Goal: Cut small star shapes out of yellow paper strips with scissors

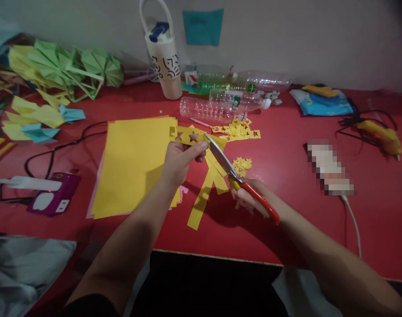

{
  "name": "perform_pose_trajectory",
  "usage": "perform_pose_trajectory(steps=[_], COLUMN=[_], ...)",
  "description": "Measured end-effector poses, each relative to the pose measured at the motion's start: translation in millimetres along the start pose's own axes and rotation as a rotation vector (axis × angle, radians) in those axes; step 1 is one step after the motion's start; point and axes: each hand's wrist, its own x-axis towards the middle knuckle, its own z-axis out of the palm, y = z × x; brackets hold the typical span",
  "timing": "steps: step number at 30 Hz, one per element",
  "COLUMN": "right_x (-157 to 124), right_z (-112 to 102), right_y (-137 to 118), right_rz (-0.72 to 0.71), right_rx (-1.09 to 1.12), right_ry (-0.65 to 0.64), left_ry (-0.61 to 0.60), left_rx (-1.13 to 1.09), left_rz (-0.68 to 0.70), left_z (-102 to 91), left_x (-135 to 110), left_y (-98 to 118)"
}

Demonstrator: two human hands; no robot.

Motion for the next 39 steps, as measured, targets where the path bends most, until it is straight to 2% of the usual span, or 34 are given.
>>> perform_pose_trajectory(steps=[10, 16, 21, 39], right_x=[-0.9, -2.0, -2.7, -1.2], right_z=[1.2, 6.6, 7.7, 5.0], right_y=[-0.8, -4.2, -7.5, -11.1], right_rz=[-0.006, 0.052, 0.027, 0.085], right_rx=[0.006, 0.006, 0.015, -0.037], right_ry=[0.008, 0.044, 0.047, 0.071], left_ry=[0.013, 0.038, 0.046, 0.005], left_rx=[-0.047, -0.037, -0.041, -0.085], left_rz=[-0.025, -0.024, -0.037, 0.002], left_z=[4.6, 6.0, 5.6, 3.7], left_x=[-1.1, -2.4, -2.4, 0.0], left_y=[0.6, 0.5, 0.4, -0.8])
